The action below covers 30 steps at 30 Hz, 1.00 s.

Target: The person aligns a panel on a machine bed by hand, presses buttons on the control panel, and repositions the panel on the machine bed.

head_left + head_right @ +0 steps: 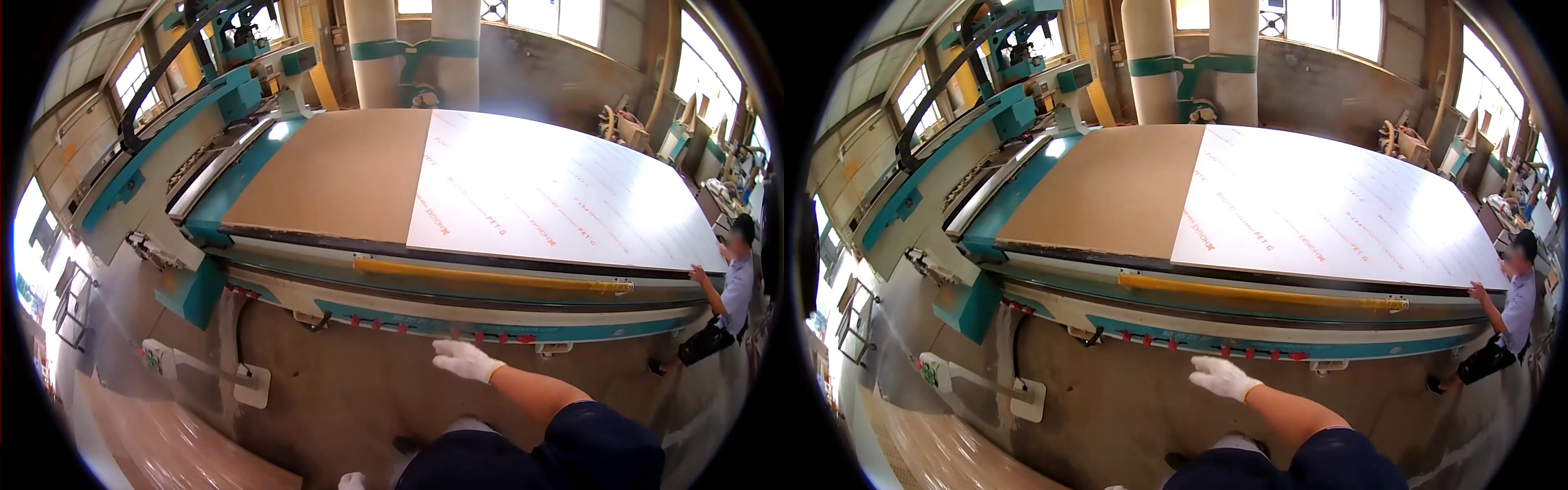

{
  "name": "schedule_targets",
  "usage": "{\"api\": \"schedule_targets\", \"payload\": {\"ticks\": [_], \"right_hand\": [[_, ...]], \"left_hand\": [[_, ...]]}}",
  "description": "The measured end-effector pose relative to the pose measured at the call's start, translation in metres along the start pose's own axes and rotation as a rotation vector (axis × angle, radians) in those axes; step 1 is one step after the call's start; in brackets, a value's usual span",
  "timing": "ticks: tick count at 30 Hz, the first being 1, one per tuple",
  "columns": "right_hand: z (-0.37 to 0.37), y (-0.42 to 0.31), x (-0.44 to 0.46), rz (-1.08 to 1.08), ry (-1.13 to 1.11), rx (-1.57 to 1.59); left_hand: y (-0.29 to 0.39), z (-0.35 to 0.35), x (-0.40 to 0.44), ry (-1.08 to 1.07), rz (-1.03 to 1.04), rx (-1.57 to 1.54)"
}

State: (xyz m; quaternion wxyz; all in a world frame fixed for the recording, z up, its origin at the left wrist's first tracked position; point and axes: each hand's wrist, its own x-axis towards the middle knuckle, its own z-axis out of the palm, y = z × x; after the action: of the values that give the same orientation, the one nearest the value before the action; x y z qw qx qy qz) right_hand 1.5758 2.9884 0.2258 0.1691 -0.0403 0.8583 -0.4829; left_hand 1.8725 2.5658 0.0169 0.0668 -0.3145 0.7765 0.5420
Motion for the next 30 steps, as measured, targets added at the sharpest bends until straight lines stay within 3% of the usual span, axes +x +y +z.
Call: {"api": "schedule_targets", "payload": {"ticks": [3,5,6,8,12,13,14,15,16,17,18,19,20,21,24,25,26,27,30], "right_hand": [[-0.03,-0.015,0.053,-0.011,0.092,-0.108],[-0.037,-0.004,0.08,-0.019,0.295,-0.014],[-0.039,-0.002,0.095,-0.045,0.535,0.107],[-0.074,0.003,0.13,-0.024,0.707,0.112],[-0.092,-0.055,0.202,0.109,1.1,0.396],[-0.069,-0.063,0.228,0.011,0.958,0.37],[-0.043,-0.073,0.262,-0.102,0.789,0.347],[-0.005,-0.081,0.298,-0.122,0.582,0.345],[0.045,-0.104,0.325,-0.176,0.427,0.325],[0.098,-0.123,0.34,-0.225,0.226,0.177],[0.159,-0.119,0.367,-0.378,0.101,0.052],[0.206,-0.202,0.338,-0.215,-0.15,0.095],[0.264,-0.15,0.373,-1.045,-0.245,-0.436],[0.302,-0.222,0.319,-0.444,-0.379,-0.1],[0.383,-0.239,0.287,-0.635,-0.721,-0.289],[0.394,-0.249,0.277,-0.546,-0.773,-0.274],[0.4,-0.256,0.268,-0.445,-0.82,-0.254],[0.407,-0.254,0.265,-0.425,-0.799,-0.263],[0.399,-0.256,0.274,-0.101,-0.727,-0.293]], "left_hand": [[-0.007,-0.07,0.051,0.108,-0.13,-0.107],[-0.017,-0.106,0.072,0.16,-0.177,-0.214],[-0.012,-0.118,0.079,0.175,-0.187,-0.244],[-0.031,-0.138,0.106,0.158,-0.204,-0.172],[-0.012,-0.169,0.152,0.098,-0.055,-0.017],[0.008,-0.181,0.166,0.054,-0.042,0.219],[0.008,-0.19,0.188,0.116,-0.11,0.252],[0.014,-0.202,0.196,0.116,0.096,0.398],[0.05,-0.215,0.205,0.14,0.136,0.371],[0.133,-0.232,0.202,0.216,-0.114,0.208],[0.141,-0.254,0.223,0.273,-0.12,0.25],[0.169,-0.276,0.232,0.341,-0.086,0.212],[0.184,-0.303,0.246,0.387,-0.074,0.305],[0.193,-0.328,0.264,0.446,-0.063,0.216],[0.237,-0.411,0.32,0.639,0.002,0.058],[0.214,-0.442,0.36,0.673,0.073,-0.006],[0.235,-0.465,0.374,0.719,0.098,-0.028],[0.249,-0.489,0.389,0.717,0.023,-0.028],[0.24,-0.535,0.457,0.717,-0.003,-0.051]]}}
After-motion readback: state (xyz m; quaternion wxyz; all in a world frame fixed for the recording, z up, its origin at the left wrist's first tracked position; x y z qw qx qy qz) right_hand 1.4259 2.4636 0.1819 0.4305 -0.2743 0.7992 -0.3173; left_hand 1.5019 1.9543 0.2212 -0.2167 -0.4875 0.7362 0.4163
